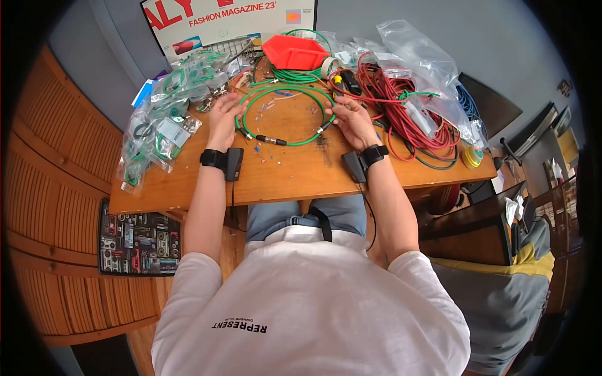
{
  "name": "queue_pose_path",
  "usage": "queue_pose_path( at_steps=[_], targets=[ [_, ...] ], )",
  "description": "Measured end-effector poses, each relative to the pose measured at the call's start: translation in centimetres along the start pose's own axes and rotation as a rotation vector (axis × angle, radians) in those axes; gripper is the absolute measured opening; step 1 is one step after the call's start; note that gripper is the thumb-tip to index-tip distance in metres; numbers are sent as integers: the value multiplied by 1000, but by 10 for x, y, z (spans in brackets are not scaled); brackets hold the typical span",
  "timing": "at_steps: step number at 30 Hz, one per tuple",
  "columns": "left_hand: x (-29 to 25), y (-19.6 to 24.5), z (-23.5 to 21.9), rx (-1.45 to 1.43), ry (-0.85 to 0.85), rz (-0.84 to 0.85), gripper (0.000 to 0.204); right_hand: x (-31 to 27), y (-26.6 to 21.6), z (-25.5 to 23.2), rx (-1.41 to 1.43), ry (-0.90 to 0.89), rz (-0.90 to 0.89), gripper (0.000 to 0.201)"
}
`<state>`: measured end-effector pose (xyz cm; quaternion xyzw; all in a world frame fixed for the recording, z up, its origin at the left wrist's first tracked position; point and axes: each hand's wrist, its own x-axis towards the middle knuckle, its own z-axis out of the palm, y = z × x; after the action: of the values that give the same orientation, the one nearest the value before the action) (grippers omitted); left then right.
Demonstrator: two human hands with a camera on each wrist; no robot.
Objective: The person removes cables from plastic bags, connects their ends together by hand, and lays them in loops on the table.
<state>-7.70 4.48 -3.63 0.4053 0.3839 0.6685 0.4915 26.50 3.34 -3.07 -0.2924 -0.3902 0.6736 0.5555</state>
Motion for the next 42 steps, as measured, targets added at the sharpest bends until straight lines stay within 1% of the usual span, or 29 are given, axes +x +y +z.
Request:
queue_pose_path(
  at_steps=[1, 3, 4, 6, 7, 9, 12, 13, 15, 18, 22, 24, 27, 31, 33, 34, 36, 37, 39, 40, 41, 42],
  targets=[
    [0, -2, 0, 0, -1, 1, 33, 0, 0, 0, -51, 33, 19, 32],
    [-2, -7, 0, 133, -42, 37, 33, -2, -1, 1, -75, 39, 25, 33],
    [-1, -9, -1, 133, -41, 39, 33, -2, -1, 2, -98, 44, 33, 35],
    [2, -13, -4, 231, -28, 39, 35, 2, 3, -1, -115, 29, 36, 35],
    [2, -13, -2, 232, -30, 40, 35, 2, 3, -2, -132, 16, 39, 36],
    [2, -12, -1, 263, -25, -50, 39, 3, 4, -3, -146, -3, 54, 36],
    [-3, -10, 2, 311, -66, -39, 42, 4, 6, -5, -158, -30, 75, 34],
    [-1, -13, 0, 311, -66, -39, 42, 4, 7, -5, -155, -37, 80, 34],
    [3, -20, -4, 334, -119, -5, 46, 5, 8, -7, -155, -39, 82, 33],
    [-1, -17, 0, 389, -147, -1, 49, 5, 8, -6, -157, -36, 86, 32],
    [-11, -8, 11, 392, -125, 8, 47, 5, 8, -6, -150, -37, 87, 31],
    [-13, -6, 14, 376, -149, 47, 44, 5, 8, -6, -150, -39, 85, 31],
    [-17, 3, 19, 370, -126, 13, 43, 3, 7, -3, -154, -42, 79, 31],
    [-9, -4, 11, 369, -112, 64, 41, 1, 5, 0, -162, -13, 75, 34],
    [-7, -8, 9, 317, -52, 84, 36, 0, 2, 1, -163, -22, 72, 34],
    [-2, -12, 4, 318, -53, 84, 36, -1, 1, 2, -164, -31, 68, 34],
    [7, -20, -5, 224, 121, 238, 42, -1, 0, 2, -158, -37, 66, 33],
    [5, -15, -3, 224, 119, 238, 42, -1, -1, 1, -152, -44, 65, 32],
    [-3, 2, 6, 104, 475, 303, 54, -3, -3, 3, -140, -39, 58, 30],
    [-2, 6, -2, 85, 487, 316, 65, -4, -4, 4, -129, -36, 52, 29],
    [-1, 7, -6, 85, 487, 317, 65, -4, -4, 4, -129, -36, 51, 29],
    [1, 8, -10, 54, 615, 317, 65, -4, -4, 4, -116, -39, 46, 28]
  ],
)
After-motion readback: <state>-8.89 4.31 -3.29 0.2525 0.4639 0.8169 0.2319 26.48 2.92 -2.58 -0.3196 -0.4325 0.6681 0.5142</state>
